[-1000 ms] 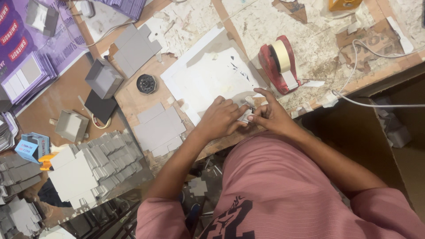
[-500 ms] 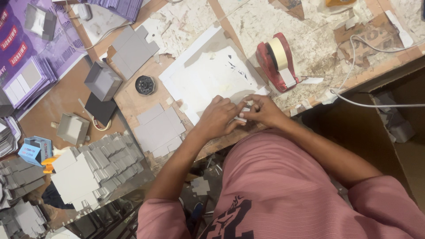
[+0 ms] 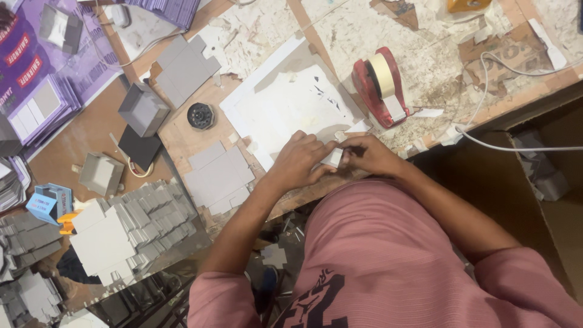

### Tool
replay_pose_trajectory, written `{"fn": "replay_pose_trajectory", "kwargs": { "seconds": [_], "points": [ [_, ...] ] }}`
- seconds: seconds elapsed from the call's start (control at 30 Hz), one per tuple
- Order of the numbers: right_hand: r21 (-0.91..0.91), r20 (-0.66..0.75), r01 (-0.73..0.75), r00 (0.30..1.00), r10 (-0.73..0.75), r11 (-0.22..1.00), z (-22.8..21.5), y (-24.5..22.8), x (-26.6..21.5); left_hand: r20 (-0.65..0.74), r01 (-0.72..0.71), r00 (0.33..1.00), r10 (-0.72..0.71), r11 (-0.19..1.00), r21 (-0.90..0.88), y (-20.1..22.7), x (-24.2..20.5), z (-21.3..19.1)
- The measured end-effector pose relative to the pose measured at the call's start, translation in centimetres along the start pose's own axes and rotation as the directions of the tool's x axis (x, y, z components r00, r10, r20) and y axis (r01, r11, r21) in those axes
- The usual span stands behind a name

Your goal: The person folds flat cardboard pieces into small boxes and secures the edges with adhesive tape. They repeatedly pick up a piece, fold it into shape, apply tape to the seams, and place the finished box aside on the table.

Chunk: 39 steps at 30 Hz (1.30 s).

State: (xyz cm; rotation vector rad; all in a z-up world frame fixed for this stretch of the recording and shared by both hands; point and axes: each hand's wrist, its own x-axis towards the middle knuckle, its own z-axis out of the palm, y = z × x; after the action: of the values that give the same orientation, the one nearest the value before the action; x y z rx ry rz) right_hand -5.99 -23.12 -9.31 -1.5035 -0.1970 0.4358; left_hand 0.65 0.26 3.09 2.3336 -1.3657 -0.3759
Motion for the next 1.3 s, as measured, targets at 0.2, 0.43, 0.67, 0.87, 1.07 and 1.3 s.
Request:
{"fn": "replay_pose_trajectory", "kwargs": {
  "seconds": [0.2, 0.43, 0.67, 0.87, 1.07, 1.3],
  "points": [
    [-0.029, -0.091, -0.075, 0.993, 0.072, 0.997, 0.5, -0.2, 0.5, 0.018, 0.072, 0.997, -0.072, 0.997, -0.040, -0.2, -0.1, 0.2],
    [0.402, -0.347, -0.390, 0.773, 0.532, 0.829, 0.4, -6.7, -0.3, -0.201, 0.009, 0.979, 0.029, 0.983, 0.185, 1.8, -2.4, 4.2],
    [0.458, -0.208, -0.119, 0.949, 0.236, 0.881, 0.9, -8.9, -0.1, -0.428, 0.042, 0.851, 0.305, 0.772, 0.635, 4.1, -5.4, 7.7],
    [-0.279, -0.261, 0.151, 0.939, -0.226, 0.948, -0.7, -4.9, 0.8, -0.421, 0.154, 0.906, 0.043, 0.893, 0.422, 4.7, -4.8, 5.6],
    [0.071, -0.240, 0.160, 0.961, -0.139, 0.985, -0.9, 0.5, 0.1, -0.428, 0.281, 0.895, -0.126, 0.904, 0.321, 2.3, -1.2, 2.0],
    [0.090, -0.237, 0.091, 0.969, -0.068, 0.992, -0.4, -1.1, 1.0, -0.255, 0.400, 0.885, -0.389, 0.916, -0.011, -0.2, -0.4, 2.4]
  ]
}}
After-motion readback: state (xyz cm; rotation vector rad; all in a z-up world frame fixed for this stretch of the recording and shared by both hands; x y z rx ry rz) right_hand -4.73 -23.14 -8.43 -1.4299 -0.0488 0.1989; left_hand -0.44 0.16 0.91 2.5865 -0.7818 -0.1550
